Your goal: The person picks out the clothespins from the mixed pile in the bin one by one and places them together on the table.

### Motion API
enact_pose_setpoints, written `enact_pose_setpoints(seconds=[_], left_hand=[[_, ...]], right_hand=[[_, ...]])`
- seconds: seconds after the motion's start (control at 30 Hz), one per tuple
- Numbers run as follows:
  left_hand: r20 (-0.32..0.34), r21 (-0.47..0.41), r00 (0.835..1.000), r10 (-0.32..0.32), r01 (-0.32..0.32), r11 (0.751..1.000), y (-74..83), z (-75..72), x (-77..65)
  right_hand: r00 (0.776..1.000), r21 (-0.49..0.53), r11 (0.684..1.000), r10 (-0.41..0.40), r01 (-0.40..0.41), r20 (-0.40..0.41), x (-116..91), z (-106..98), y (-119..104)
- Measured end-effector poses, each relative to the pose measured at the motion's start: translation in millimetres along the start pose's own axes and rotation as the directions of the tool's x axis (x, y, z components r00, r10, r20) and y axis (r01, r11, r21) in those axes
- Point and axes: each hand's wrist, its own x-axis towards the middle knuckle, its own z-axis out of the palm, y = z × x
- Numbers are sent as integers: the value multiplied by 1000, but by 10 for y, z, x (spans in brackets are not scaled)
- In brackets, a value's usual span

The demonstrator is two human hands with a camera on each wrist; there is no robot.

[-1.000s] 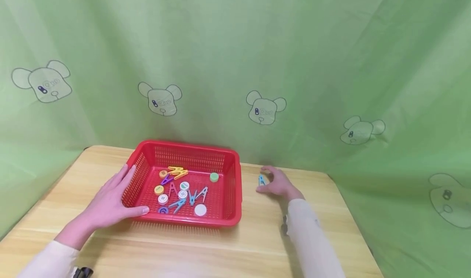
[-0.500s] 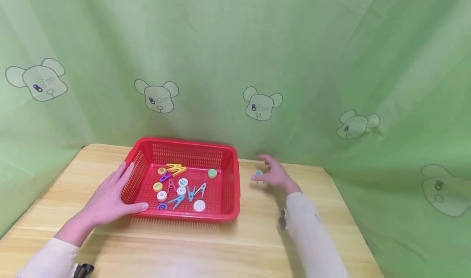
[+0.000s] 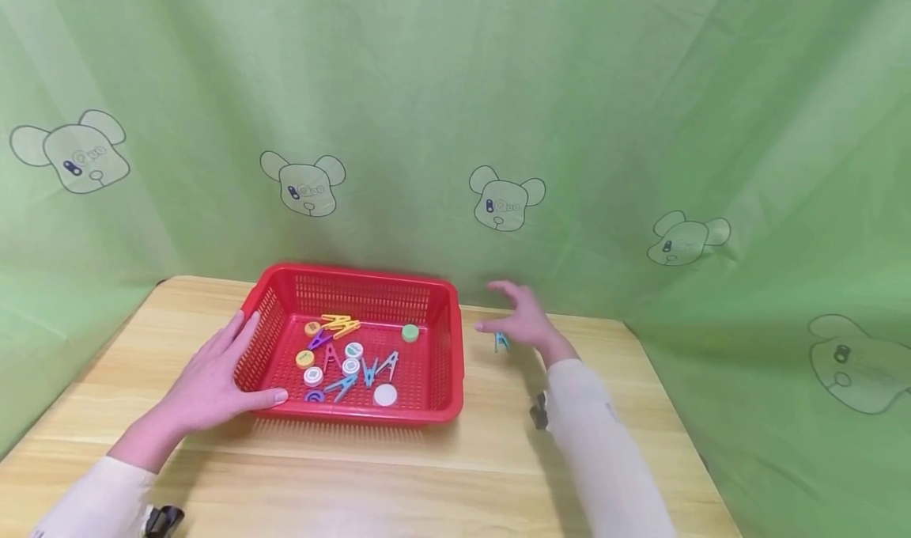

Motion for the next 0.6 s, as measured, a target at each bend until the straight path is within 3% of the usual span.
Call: enact_pose_setpoints(seconds=[0.3,0.6], left_hand=[[3,-7,1000,-4,4,1000,0,-9,5],[3,-7,1000,-2,2,1000,-5,2,6]], right_hand=[[999,76,997,25,-29,45,65,33,-284],[997,42,999,13,-17,77,139,178,-497]])
